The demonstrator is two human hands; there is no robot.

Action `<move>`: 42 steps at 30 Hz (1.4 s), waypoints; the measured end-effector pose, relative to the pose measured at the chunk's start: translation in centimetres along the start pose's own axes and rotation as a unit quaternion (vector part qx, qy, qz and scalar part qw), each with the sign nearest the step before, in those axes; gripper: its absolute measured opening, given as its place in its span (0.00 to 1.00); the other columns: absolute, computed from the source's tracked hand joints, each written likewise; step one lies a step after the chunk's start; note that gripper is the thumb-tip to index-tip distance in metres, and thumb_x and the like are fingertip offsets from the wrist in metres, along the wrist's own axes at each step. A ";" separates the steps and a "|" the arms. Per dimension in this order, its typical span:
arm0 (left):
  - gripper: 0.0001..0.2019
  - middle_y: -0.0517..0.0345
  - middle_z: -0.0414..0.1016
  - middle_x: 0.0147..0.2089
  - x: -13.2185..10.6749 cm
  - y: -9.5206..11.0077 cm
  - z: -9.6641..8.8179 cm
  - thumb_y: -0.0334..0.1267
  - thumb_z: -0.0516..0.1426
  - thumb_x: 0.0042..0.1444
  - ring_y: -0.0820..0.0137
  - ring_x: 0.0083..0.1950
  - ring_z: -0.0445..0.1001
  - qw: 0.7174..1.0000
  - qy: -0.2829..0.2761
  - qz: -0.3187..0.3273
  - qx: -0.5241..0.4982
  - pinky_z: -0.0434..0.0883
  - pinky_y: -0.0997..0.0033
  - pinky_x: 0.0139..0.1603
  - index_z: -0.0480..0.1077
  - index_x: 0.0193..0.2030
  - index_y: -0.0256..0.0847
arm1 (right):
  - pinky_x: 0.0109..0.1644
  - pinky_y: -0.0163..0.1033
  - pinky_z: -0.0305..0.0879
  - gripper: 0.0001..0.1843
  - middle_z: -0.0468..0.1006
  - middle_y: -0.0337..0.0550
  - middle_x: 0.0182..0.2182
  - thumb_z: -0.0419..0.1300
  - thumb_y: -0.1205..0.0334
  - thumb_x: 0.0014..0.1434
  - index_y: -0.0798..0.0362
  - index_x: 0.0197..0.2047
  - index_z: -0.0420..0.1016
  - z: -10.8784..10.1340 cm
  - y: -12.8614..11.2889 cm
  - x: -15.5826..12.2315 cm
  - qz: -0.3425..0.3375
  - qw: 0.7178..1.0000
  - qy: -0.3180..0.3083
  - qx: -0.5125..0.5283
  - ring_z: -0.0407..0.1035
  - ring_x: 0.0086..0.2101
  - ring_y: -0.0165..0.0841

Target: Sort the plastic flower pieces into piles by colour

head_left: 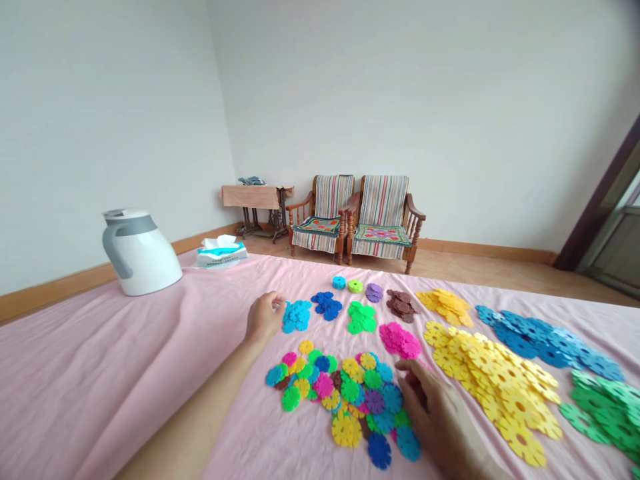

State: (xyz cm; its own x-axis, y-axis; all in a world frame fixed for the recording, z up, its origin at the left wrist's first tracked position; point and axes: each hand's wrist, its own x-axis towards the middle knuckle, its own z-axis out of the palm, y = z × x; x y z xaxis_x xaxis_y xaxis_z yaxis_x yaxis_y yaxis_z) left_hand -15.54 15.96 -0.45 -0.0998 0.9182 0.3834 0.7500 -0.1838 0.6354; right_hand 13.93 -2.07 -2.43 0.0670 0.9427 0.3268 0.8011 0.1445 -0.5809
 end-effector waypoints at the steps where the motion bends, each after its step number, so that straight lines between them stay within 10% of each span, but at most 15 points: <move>1: 0.06 0.57 0.78 0.35 -0.3 0.5 0.1 0.33 0.55 0.50 0.69 0.36 0.74 1.000 0.002 0.023 -0.005 0.68 0.73 0.39 0.73 0.34 0.39 | 0.34 0.35 0.64 0.14 0.78 0.40 0.31 0.46 0.55 0.63 0.49 0.43 0.69 0.0 0.0 0.0 -0.002 1.000 0.002 -0.004 0.72 0.31 0.34; 16: 0.10 0.58 0.77 0.46 -9.2 10.1 2.5 0.38 0.55 0.59 0.67 0.49 0.70 0.842 -0.293 0.452 -0.023 0.59 0.64 0.53 0.73 0.46 0.45 | 0.41 0.37 0.65 0.16 0.73 0.44 0.35 0.46 0.64 0.62 0.51 0.43 0.75 -0.2 -0.7 0.0 -0.096 0.992 -0.081 0.009 0.69 0.36 0.34; 25: 0.11 0.57 0.78 0.32 -7.5 8.6 1.8 0.40 0.55 0.58 0.68 0.39 0.72 0.874 -0.252 0.414 0.015 0.61 0.65 0.46 0.74 0.28 0.40 | 0.41 0.37 0.65 0.16 0.74 0.45 0.36 0.46 0.62 0.63 0.51 0.42 0.74 -0.2 -0.6 0.1 -0.088 0.994 -0.062 0.010 0.69 0.37 0.34; 33: 0.10 0.55 0.75 0.43 -8.0 9.7 3.1 0.33 0.54 0.57 0.65 0.47 0.69 0.877 -0.263 0.402 0.020 0.63 0.65 0.49 0.73 0.45 0.44 | 0.40 0.35 0.65 0.13 0.75 0.43 0.35 0.48 0.62 0.62 0.50 0.40 0.74 0.2 0.2 0.2 -0.067 0.998 -0.018 0.008 0.71 0.36 0.33; 42: 0.09 0.55 0.75 0.32 -8.0 10.4 4.3 0.34 0.54 0.58 0.67 0.38 0.71 0.880 -0.260 0.395 0.032 0.64 0.69 0.43 0.76 0.34 0.41 | 0.38 0.35 0.65 0.14 0.75 0.42 0.34 0.47 0.63 0.62 0.49 0.38 0.75 0.1 -0.1 0.1 -0.065 0.998 -0.016 0.006 0.70 0.35 0.33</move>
State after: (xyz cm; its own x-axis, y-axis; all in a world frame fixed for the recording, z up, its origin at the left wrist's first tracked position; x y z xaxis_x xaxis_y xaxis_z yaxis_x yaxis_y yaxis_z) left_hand -4.10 8.24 0.19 0.7706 0.5517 0.3192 0.4874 -0.8327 0.2626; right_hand 13.84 -1.94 -2.40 -0.0568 0.9250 0.3757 0.7943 0.2698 -0.5443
